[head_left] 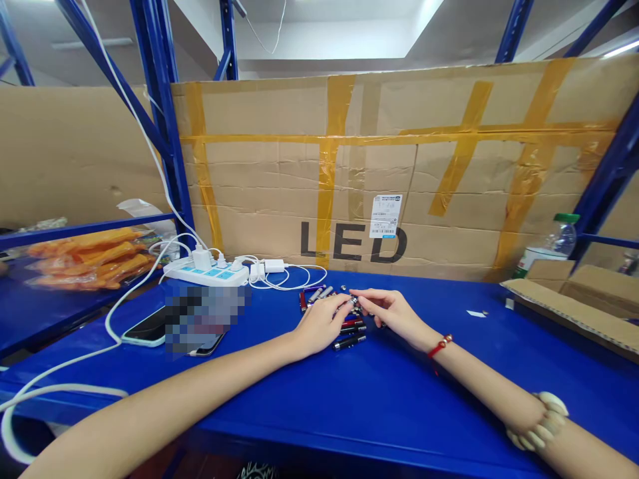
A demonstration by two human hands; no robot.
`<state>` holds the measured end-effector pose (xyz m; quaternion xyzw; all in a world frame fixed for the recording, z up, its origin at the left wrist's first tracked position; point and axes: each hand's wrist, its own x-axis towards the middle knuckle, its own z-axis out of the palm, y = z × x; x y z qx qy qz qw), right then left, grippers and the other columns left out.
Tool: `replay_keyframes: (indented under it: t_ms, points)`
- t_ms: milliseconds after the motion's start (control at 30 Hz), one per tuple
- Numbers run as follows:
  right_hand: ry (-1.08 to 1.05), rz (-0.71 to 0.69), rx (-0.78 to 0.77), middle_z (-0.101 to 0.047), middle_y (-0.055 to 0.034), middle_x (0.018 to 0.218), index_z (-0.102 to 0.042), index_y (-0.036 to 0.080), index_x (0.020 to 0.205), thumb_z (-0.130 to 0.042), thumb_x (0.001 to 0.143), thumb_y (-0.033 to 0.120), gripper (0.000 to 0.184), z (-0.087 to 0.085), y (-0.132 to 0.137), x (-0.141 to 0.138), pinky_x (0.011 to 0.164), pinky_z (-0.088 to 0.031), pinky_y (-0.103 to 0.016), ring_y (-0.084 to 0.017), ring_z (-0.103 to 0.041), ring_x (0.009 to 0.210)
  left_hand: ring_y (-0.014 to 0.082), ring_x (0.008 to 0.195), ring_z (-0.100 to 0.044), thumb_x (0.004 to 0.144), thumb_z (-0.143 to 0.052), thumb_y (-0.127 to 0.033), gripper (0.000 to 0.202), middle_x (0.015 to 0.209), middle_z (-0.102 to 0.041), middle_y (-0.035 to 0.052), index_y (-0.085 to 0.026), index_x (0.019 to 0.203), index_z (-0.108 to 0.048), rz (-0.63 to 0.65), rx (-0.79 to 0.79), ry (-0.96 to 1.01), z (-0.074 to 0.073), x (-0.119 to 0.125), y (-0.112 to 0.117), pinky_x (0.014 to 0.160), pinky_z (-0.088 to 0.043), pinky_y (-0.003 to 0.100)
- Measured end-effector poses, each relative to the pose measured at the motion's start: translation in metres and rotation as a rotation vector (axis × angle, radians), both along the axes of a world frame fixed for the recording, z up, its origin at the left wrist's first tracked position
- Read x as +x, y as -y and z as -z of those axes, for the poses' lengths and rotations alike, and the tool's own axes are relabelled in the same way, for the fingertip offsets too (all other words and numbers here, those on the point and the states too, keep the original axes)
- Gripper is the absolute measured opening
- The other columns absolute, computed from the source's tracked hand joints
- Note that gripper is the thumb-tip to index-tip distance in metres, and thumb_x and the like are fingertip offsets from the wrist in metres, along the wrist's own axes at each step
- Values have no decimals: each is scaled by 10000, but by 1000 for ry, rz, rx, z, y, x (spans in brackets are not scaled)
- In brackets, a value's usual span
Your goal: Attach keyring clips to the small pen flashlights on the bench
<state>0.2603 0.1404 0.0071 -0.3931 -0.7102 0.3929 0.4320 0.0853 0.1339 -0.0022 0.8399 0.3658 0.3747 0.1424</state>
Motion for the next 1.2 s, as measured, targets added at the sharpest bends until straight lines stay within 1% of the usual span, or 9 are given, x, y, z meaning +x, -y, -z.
replay_keyframes:
  t_ms: [133, 267, 333, 500, 600, 800, 933, 1067, 1200]
  points:
    - [4, -3, -20, -615, -51, 732, -655, 161, 1055, -627, 688, 479, 486, 3, -2, 2, 388, -363, -177, -61, -410, 484, 169, 872, -578, 905, -340, -270, 285, 969, -645, 29, -200, 1015, -593, 17, -8, -1, -1, 0, 1, 788, -450, 308]
    - [2, -28, 24, -616, -77, 924, -663, 182, 1032, -630, 704, 447, 423, 5, -4, 4, 398, -373, -175, -67, -446, 542, 172, 871, -579, 903, -343, -282, 284, 965, -646, 35, -191, 991, -597, 6, -8, -8, -1, 0, 1, 789, -456, 311]
    - [3, -26, 28, -611, -81, 954, -665, 180, 1024, -636, 704, 433, 409, 5, -4, 4, 398, -372, -175, -62, -444, 538, 173, 871, -582, 902, -345, -285, 285, 965, -649, 37, -189, 989, -599, 1, -16, -17, 0, 0, 0, 802, -458, 317]
    - [-3, -17, 18, -619, -75, 891, -674, 160, 1006, -660, 680, 424, 420, 1, -3, 4, 388, -358, -166, -55, -427, 522, 186, 995, -558, 903, -343, -271, 295, 1082, -623, 42, -192, 1042, -591, -1, -31, 4, 1, 0, -2, 906, -424, 346]
    - [-5, -37, 37, -615, -66, 899, -692, 167, 961, -674, 660, 423, 395, -1, -3, 5, 384, -352, -159, -45, -419, 516, 191, 1037, -545, 903, -343, -277, 302, 1110, -614, 41, -193, 1066, -583, 6, -27, 14, 3, -1, -4, 930, -413, 356]
    - [7, -59, 53, -619, -50, 817, -709, 156, 891, -682, 655, 414, 351, -2, -5, 8, 375, -348, -150, -54, -438, 522, 182, 1049, -543, 903, -340, -268, 305, 1111, -617, 44, -183, 1071, -580, 52, 21, 5, 5, -1, -5, 932, -416, 337]
    - [-4, -28, 43, -630, -51, 791, -703, 146, 908, -693, 639, 421, 385, -1, -5, 8, 377, -344, -157, -66, -447, 533, 189, 1023, -554, 904, -341, -273, 298, 1085, -624, 54, -175, 1040, -588, 45, 17, 0, 5, 0, -5, 910, -431, 345]
    - [-27, -2, -9, -645, -60, 783, -696, 135, 941, -700, 629, 423, 424, 0, -4, 6, 379, -337, -170, -51, -413, 482, 193, 1042, -542, 905, -344, -283, 290, 1088, -618, 51, -185, 1035, -583, 26, 9, -1, 5, 0, -5, 917, -424, 352]
    - [-37, 27, -32, -621, -43, 684, -694, 134, 956, -706, 620, 422, 443, 2, -5, 6, 385, -331, -163, -59, -412, 495, 186, 1050, -536, 909, -336, -277, 285, 1100, -609, 44, -197, 1077, -553, 30, -1, -3, 3, 0, -3, 929, -413, 354]
